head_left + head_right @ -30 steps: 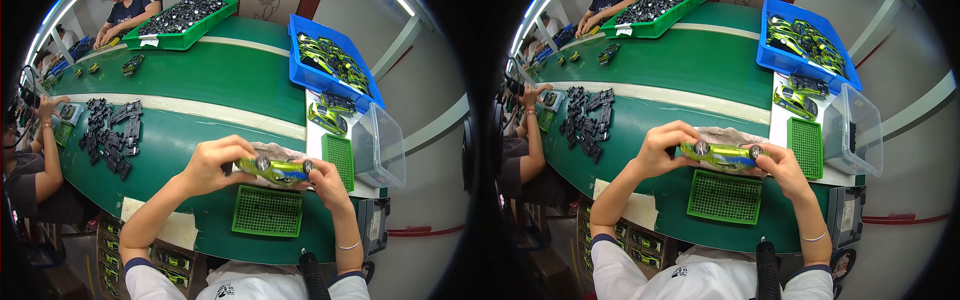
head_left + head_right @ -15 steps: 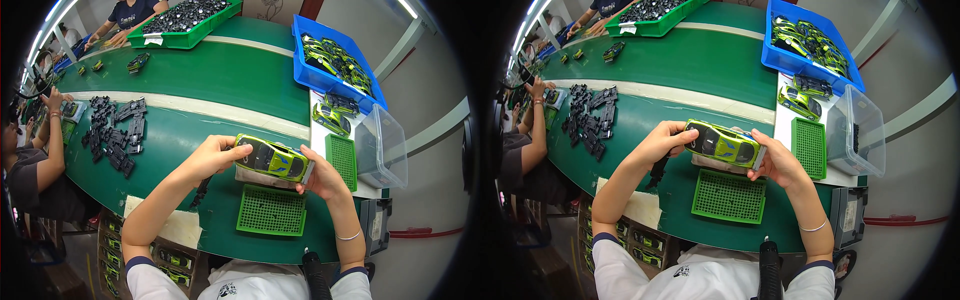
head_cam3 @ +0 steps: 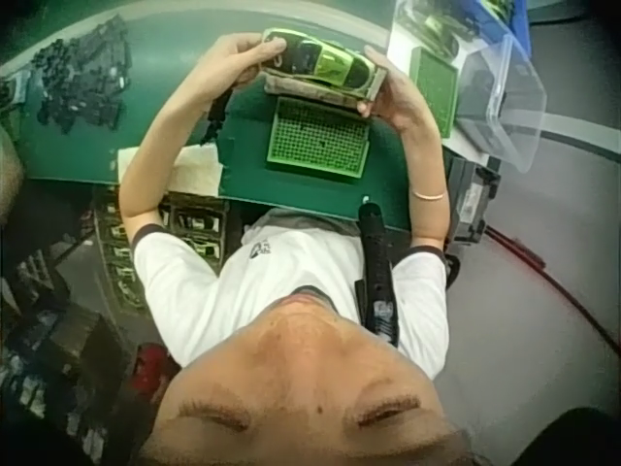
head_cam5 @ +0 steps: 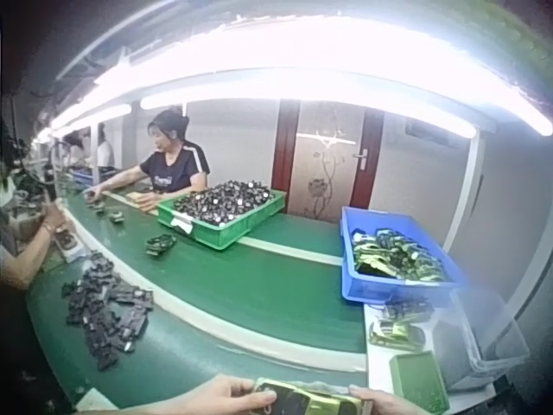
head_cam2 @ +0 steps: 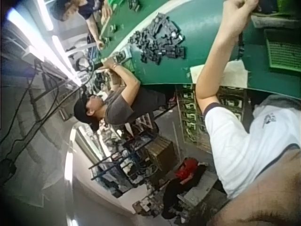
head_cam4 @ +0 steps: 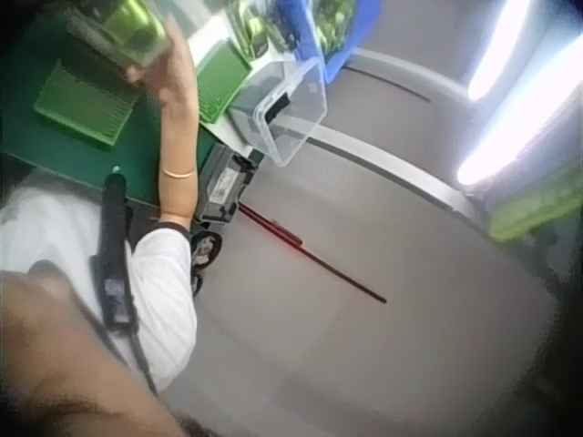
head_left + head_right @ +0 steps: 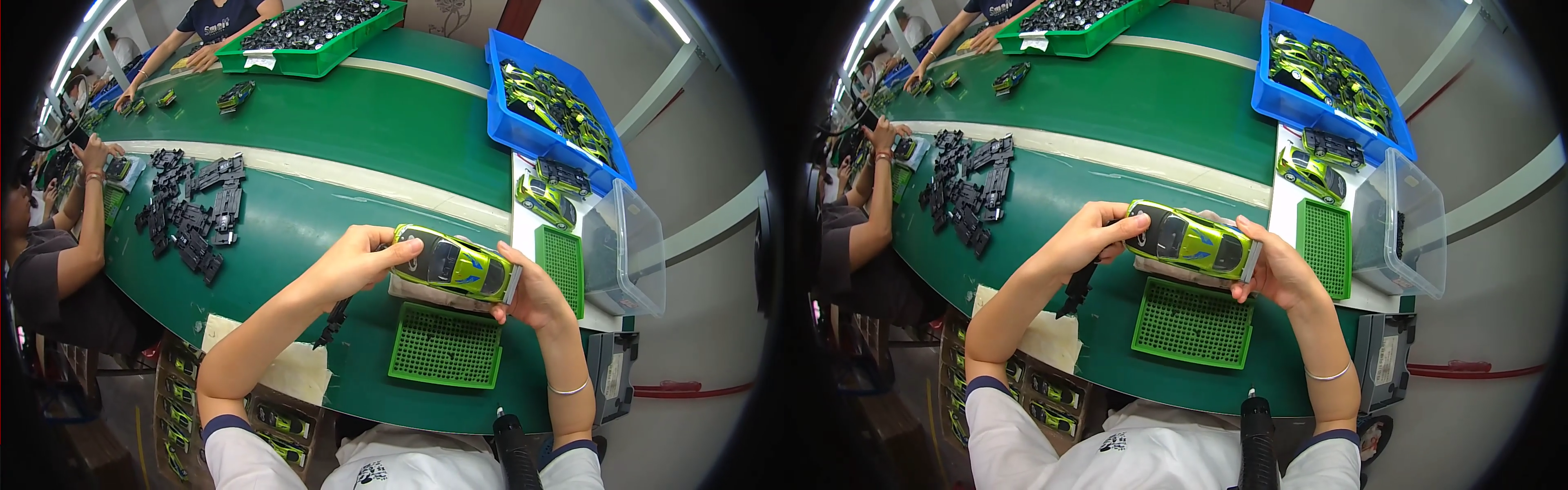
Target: The person assembles toy cars by picking them from a conveyor belt, driving screws into their chassis using an electric screwdriver, and placing the assembled cars into a tray.
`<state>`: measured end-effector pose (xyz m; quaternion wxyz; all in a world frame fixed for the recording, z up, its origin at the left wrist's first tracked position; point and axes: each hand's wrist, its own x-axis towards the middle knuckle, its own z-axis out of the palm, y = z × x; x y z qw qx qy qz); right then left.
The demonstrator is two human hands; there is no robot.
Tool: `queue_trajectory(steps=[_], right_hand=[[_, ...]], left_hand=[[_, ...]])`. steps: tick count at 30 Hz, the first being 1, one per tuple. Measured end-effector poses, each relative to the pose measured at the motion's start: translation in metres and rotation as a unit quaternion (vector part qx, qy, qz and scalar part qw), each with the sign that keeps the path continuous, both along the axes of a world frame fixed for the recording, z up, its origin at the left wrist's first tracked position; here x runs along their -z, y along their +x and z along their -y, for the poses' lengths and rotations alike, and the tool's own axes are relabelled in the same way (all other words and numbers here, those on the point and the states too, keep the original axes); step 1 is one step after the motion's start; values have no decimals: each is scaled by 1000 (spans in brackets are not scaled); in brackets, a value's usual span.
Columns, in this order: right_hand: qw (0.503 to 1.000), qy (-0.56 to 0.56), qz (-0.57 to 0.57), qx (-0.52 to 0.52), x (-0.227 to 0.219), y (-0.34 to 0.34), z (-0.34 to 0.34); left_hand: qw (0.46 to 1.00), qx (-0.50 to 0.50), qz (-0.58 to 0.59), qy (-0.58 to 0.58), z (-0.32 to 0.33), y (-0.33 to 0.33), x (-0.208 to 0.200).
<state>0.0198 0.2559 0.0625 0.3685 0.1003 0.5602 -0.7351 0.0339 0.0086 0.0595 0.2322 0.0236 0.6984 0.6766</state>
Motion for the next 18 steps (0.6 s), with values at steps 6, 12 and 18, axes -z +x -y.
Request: queue_trajectory(steps=[6,12,18], right_hand=[[992,-44,-107,-52,3,-2,-9],[894,104,-424,-102,-3,-7,-18],[753,273,-576,-159,-1,-8,-18]], left_hand=[[970,-7,-237,-49,3,-1,0],[728,64,-628,-266,14,-15,4],[702,138,-625,-314,10,-20,21]])
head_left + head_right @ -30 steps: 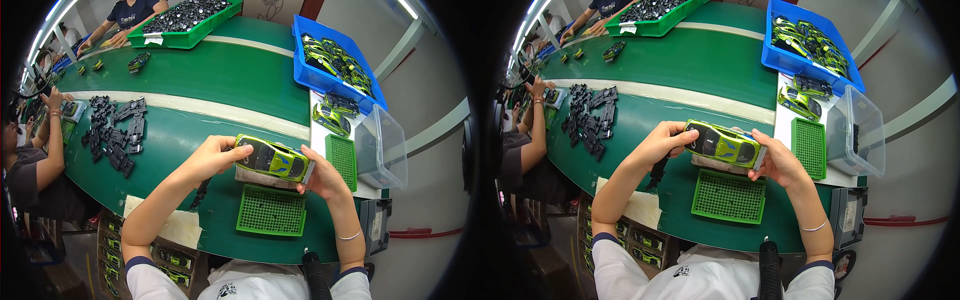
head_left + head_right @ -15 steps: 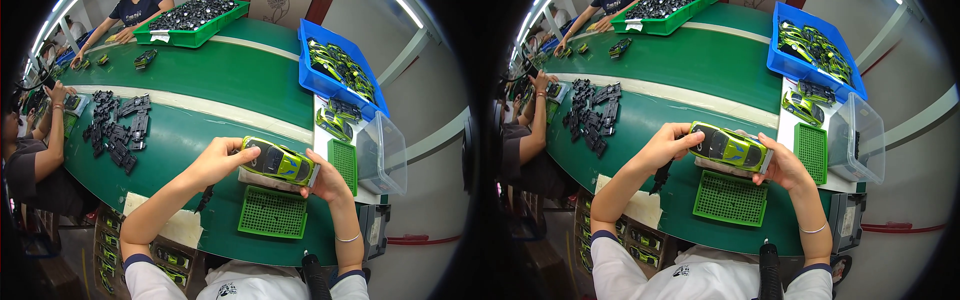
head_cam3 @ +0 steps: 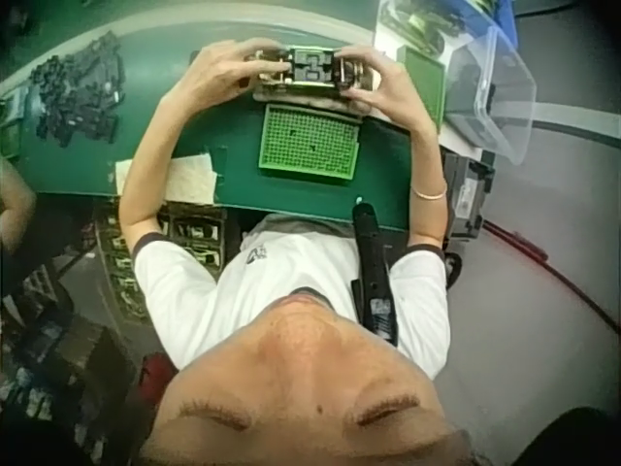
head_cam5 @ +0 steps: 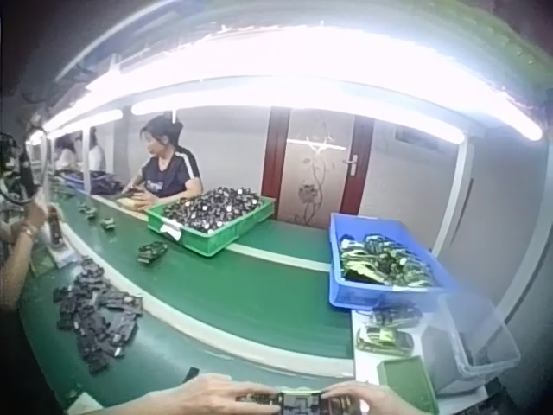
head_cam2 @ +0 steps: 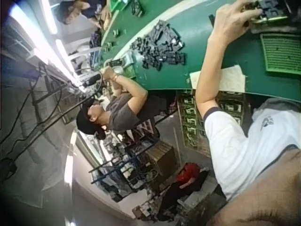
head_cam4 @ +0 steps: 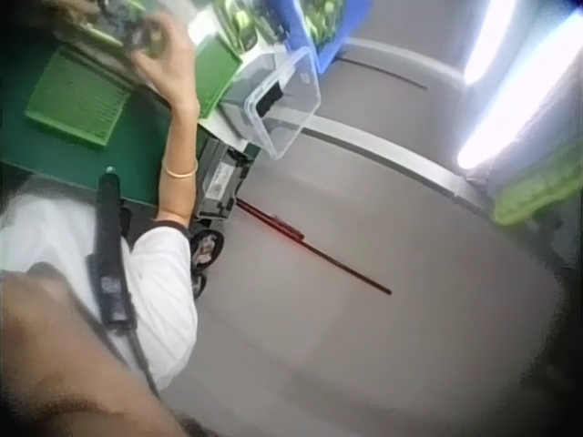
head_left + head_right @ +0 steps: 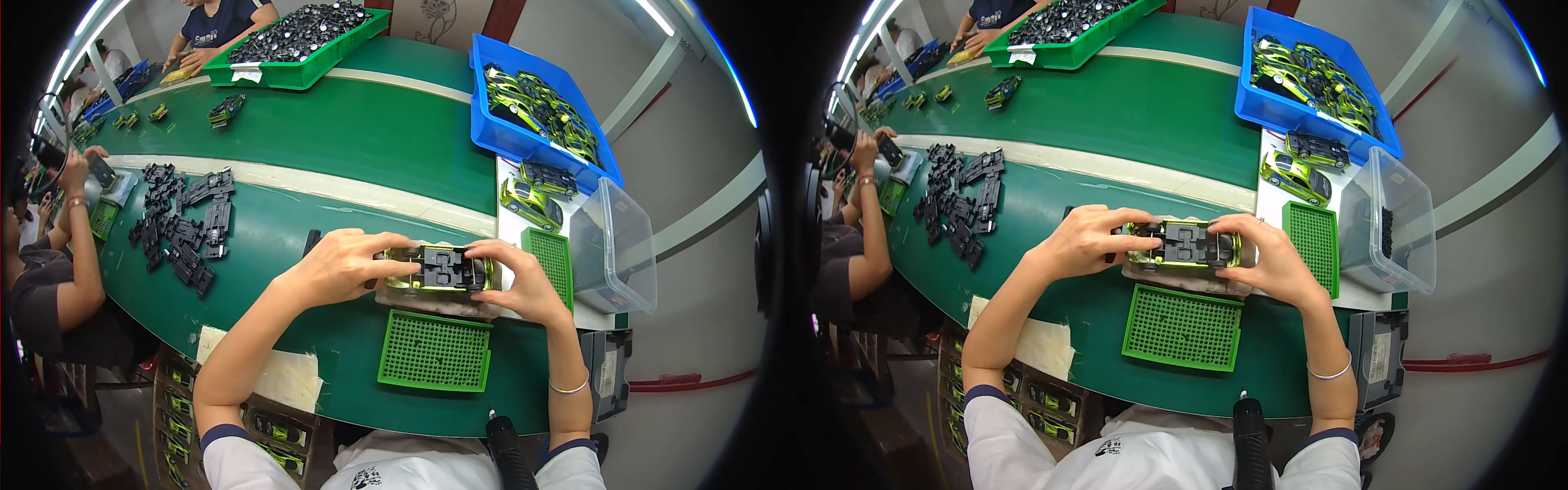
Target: The person assembles toy cars by picking them from a conveyor belt, driving screws into their chassis using an electric screwdriver, and placing the assembled cars into a tray.
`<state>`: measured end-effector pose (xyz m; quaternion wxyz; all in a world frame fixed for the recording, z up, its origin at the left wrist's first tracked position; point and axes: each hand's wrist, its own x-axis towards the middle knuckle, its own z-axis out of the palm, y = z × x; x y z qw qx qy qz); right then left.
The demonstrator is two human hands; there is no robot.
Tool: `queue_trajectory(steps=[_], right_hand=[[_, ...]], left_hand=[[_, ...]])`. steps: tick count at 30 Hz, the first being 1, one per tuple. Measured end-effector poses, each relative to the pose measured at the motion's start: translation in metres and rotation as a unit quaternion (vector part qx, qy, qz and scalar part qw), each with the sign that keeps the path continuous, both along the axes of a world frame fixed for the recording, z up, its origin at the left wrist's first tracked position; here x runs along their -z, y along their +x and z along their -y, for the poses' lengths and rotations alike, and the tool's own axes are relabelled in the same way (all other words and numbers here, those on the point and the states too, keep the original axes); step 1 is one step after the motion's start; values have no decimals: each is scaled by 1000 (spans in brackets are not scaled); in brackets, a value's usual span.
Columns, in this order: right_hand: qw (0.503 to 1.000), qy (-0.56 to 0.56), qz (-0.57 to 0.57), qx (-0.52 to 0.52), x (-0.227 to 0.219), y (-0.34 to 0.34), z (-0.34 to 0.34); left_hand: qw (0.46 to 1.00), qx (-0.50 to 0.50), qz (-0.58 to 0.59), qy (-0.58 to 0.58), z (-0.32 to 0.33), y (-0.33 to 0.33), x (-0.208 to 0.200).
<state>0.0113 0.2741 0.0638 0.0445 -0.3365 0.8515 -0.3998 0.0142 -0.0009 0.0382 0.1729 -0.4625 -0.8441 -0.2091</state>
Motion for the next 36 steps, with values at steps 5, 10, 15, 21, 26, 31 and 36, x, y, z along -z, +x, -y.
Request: queue_trajectory(steps=[5,10,15,21,26,31,36], right_hand=[[997,57,8,43,-11,9,6],[994,91,-16,55,-12,14,8],[995,93,-30,36,-12,14,4],[995,88,-45,33,-6,14,3],[996,79,-18,35,-4,17,4],[992,100,-68,30,-1,13,1],[989,128,-69,39,-8,16,3]], left_hand=[[997,0,79,0,2,-4,1],[965,-4,239,110,2,-2,-2],[971,-61,216,78,-10,7,-4],[972,-88,201,82,-12,6,0],[964,-87,229,99,-9,4,0],[972,-85,202,90,-12,3,5],[973,-89,194,88,-13,4,4]])
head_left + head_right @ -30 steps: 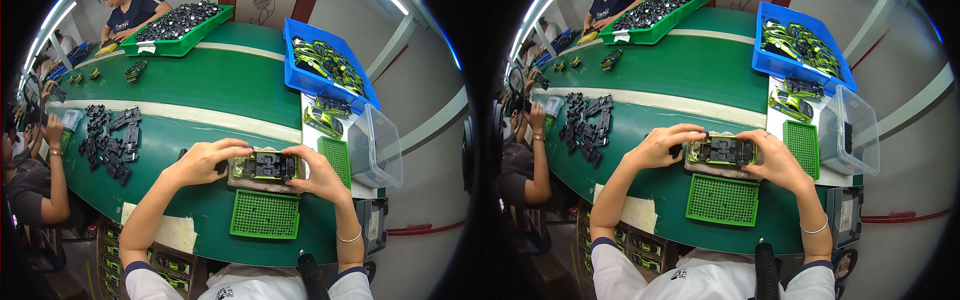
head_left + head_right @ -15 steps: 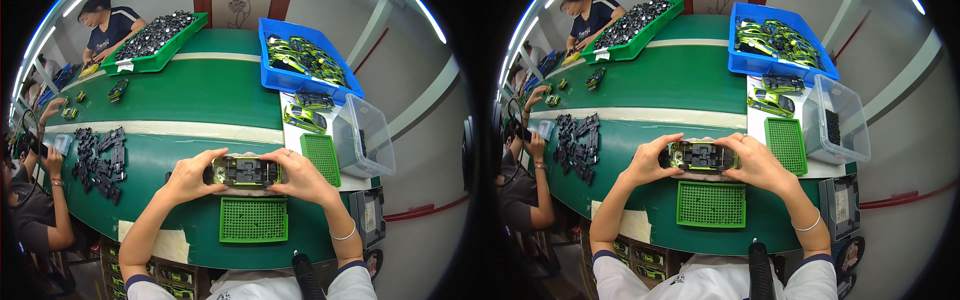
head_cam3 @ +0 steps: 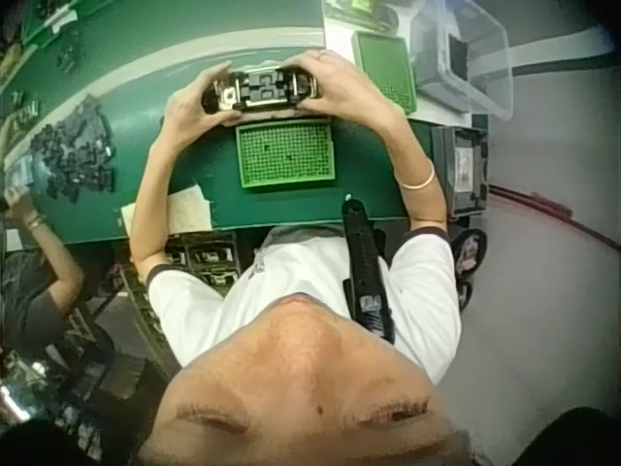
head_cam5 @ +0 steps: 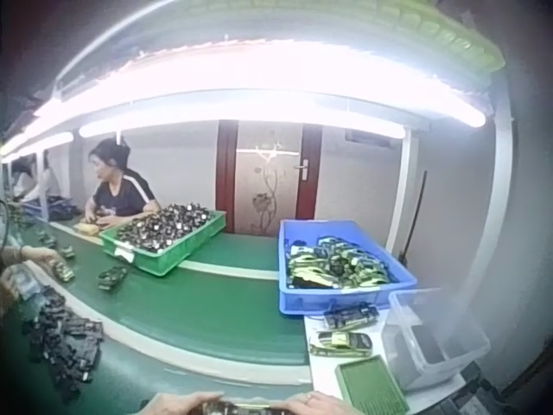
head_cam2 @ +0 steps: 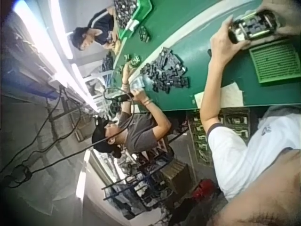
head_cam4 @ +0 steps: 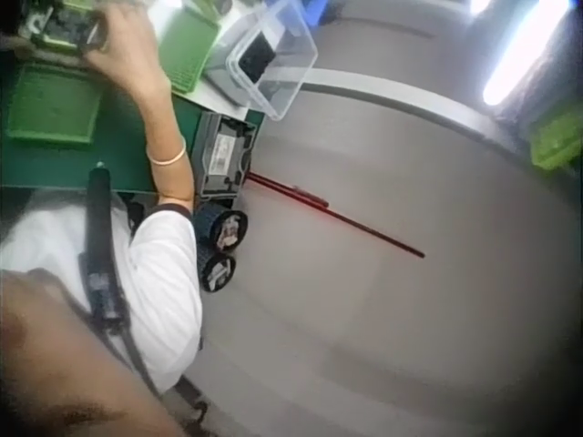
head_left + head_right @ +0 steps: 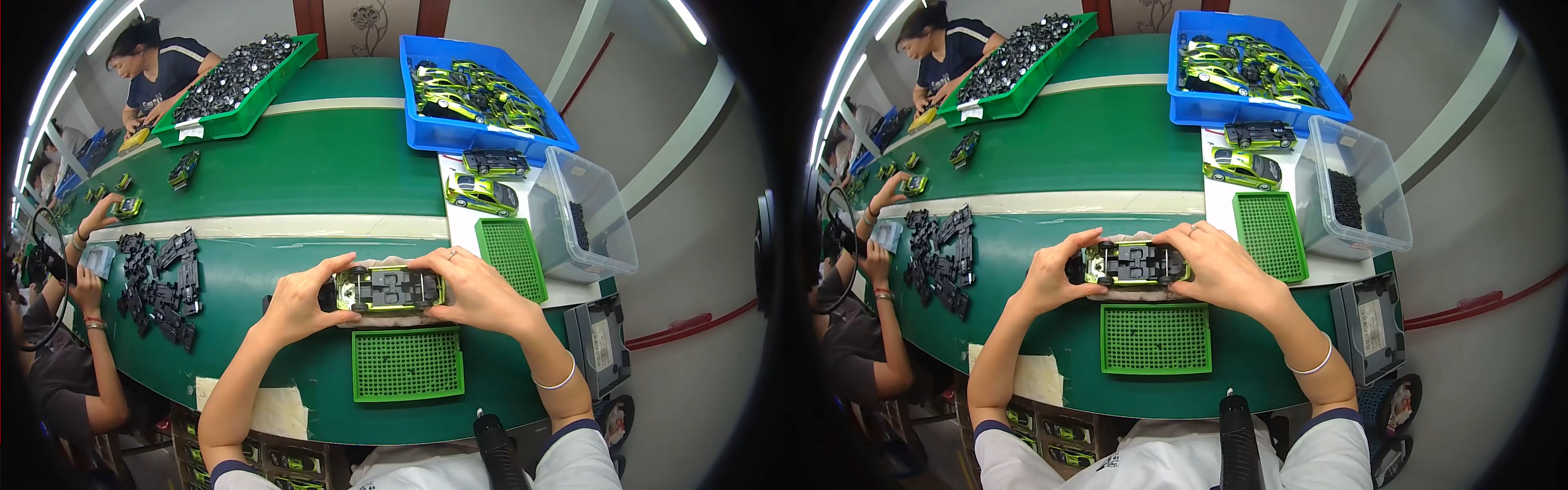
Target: The person assembles toy cars by picking them from a conveyor belt, driving screws into their chassis using an electric screwdriver, and placing the assembled cars into a tray.
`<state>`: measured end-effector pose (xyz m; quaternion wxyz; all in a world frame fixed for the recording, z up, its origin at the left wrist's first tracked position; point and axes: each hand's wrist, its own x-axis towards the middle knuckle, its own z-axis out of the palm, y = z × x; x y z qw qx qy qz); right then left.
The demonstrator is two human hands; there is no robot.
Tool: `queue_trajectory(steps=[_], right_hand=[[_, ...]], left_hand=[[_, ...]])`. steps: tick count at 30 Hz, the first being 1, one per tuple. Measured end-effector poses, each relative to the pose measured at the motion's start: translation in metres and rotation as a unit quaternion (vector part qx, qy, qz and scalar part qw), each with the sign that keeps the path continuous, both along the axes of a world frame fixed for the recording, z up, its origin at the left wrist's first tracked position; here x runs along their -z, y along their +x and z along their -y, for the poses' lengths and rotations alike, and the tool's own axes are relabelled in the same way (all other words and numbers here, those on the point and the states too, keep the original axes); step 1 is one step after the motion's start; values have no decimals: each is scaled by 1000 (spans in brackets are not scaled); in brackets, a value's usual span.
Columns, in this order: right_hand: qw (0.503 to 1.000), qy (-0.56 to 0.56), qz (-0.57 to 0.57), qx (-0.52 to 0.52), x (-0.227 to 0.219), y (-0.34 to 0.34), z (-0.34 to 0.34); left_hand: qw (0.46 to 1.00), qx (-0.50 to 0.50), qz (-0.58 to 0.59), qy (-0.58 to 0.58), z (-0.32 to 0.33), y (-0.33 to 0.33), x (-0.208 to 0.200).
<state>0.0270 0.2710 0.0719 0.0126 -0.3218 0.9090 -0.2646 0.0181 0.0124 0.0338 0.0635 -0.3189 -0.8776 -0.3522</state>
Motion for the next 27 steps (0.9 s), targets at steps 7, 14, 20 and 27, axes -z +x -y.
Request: queue_trajectory(steps=[7,14,20,27], right_hand=[[999,13,38,-5,0,1,0],[995,3,103,-5,-14,3,-1],[998,10,63,2,-9,3,3],[994,16,101,22,-11,2,5]], left_hand=[[997,18,70,-16,6,1,-7],[992,21,122,6,22,-11,-11],[979,-56,112,161,49,-21,-17],[908,-62,17,413,45,-22,-3]])
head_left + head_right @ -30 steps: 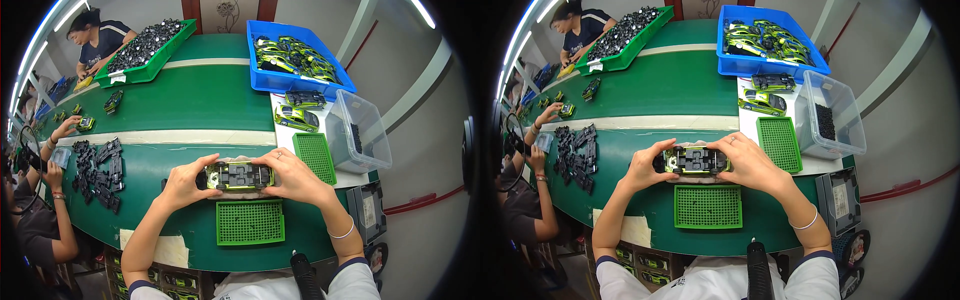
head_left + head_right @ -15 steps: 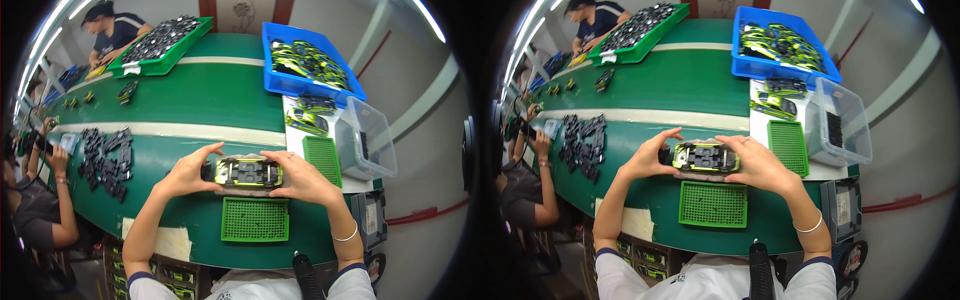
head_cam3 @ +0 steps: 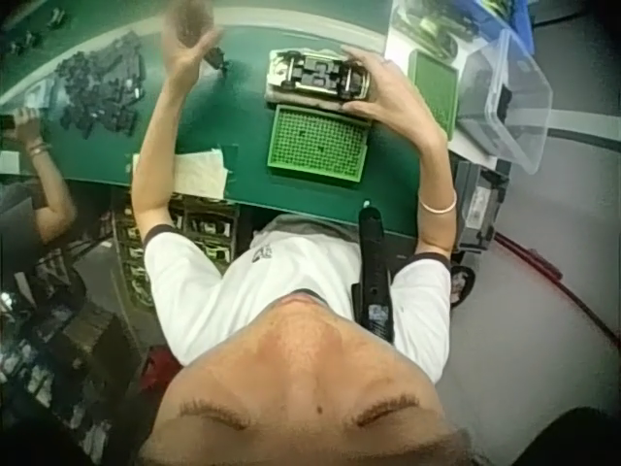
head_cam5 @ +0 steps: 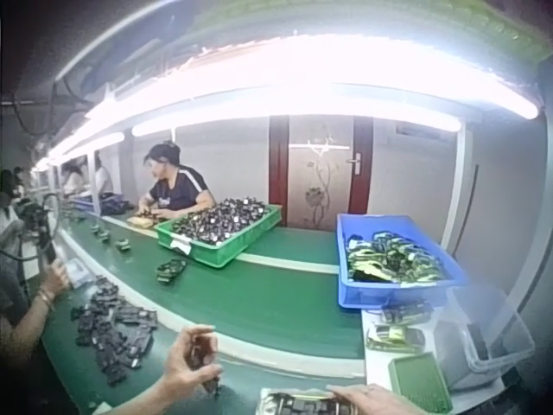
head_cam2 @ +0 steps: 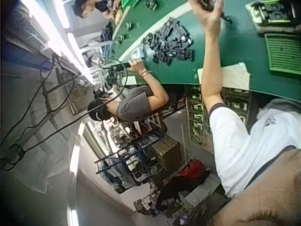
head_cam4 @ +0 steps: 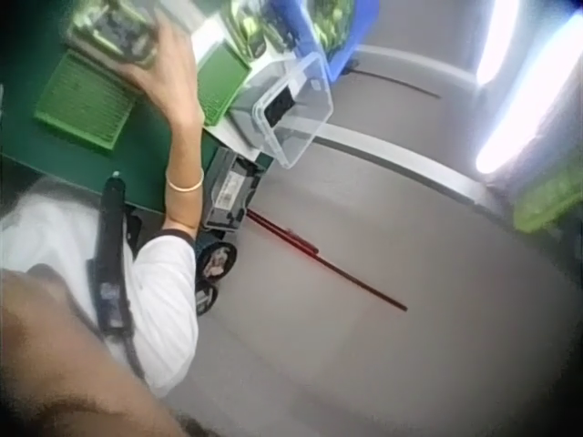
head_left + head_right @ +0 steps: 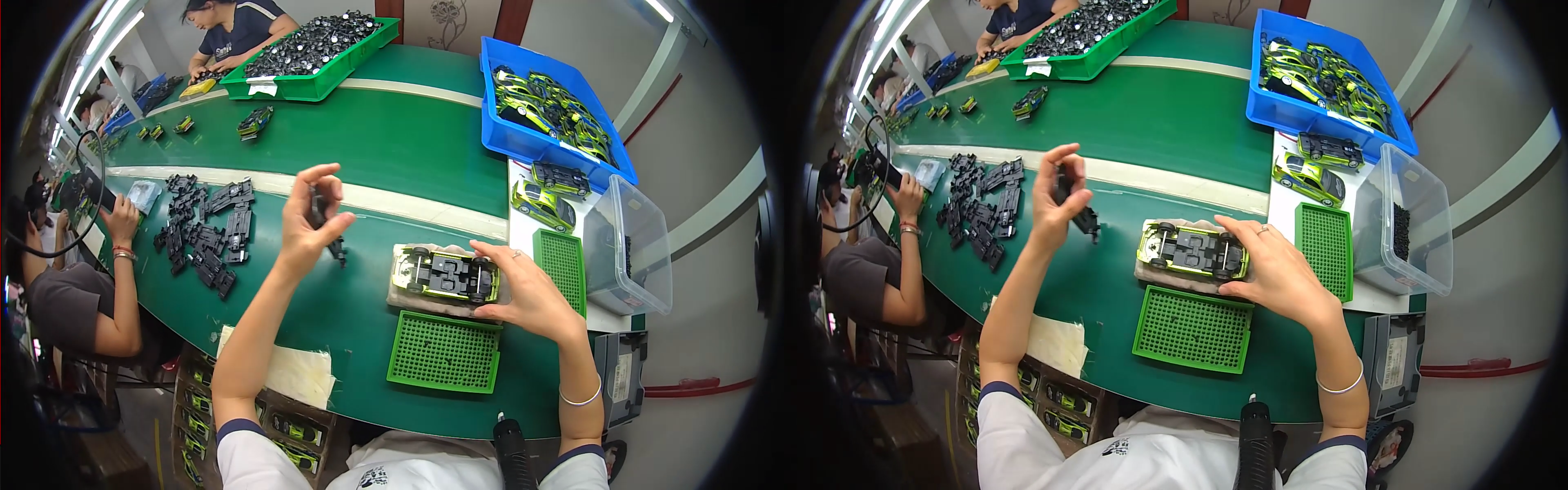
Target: The person assembles toy cars by picking them from a conveyor belt, driving screws into their chassis using an electric screwdriver, and placing the assembled cars into a tray.
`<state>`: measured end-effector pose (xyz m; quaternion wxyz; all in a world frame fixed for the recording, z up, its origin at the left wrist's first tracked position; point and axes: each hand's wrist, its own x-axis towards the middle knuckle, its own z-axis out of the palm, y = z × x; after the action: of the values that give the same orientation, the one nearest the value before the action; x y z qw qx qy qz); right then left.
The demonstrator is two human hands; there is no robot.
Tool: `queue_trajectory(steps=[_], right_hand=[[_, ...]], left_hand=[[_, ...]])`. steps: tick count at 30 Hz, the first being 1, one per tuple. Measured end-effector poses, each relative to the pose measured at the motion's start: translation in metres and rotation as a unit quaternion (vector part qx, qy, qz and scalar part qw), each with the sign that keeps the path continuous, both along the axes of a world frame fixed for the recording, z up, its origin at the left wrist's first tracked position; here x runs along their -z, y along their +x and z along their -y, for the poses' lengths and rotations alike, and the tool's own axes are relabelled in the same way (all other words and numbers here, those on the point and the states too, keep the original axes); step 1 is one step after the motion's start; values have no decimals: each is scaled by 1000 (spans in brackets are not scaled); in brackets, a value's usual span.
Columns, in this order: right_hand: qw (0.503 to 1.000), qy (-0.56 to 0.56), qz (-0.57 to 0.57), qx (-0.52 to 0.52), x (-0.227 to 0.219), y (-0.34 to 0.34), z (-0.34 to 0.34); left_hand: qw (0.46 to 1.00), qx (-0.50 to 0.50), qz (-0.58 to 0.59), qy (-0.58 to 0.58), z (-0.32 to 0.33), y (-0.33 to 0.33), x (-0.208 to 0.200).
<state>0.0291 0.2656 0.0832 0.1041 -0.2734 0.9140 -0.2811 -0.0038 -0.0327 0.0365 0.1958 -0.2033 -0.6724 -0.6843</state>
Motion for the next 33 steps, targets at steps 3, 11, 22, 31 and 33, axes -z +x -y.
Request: queue_trajectory(steps=[3,11,22,31,33], right_hand=[[1000,2,-11,1,2,0,-2],[1000,-13,-16,-10,4,-1,-5],[951,-297,88,-20,-21,25,27],[884,-424,169,100,-15,4,4],[905,-370,176,117,-12,-1,0]], left_hand=[[997,0,-19,-70,-9,-5,15],[980,-78,0,-185,-14,-8,38],[895,19,-281,-346,-63,51,-26],[928,36,-144,-343,-34,27,-25],[934,28,-115,-337,-39,28,-18]])
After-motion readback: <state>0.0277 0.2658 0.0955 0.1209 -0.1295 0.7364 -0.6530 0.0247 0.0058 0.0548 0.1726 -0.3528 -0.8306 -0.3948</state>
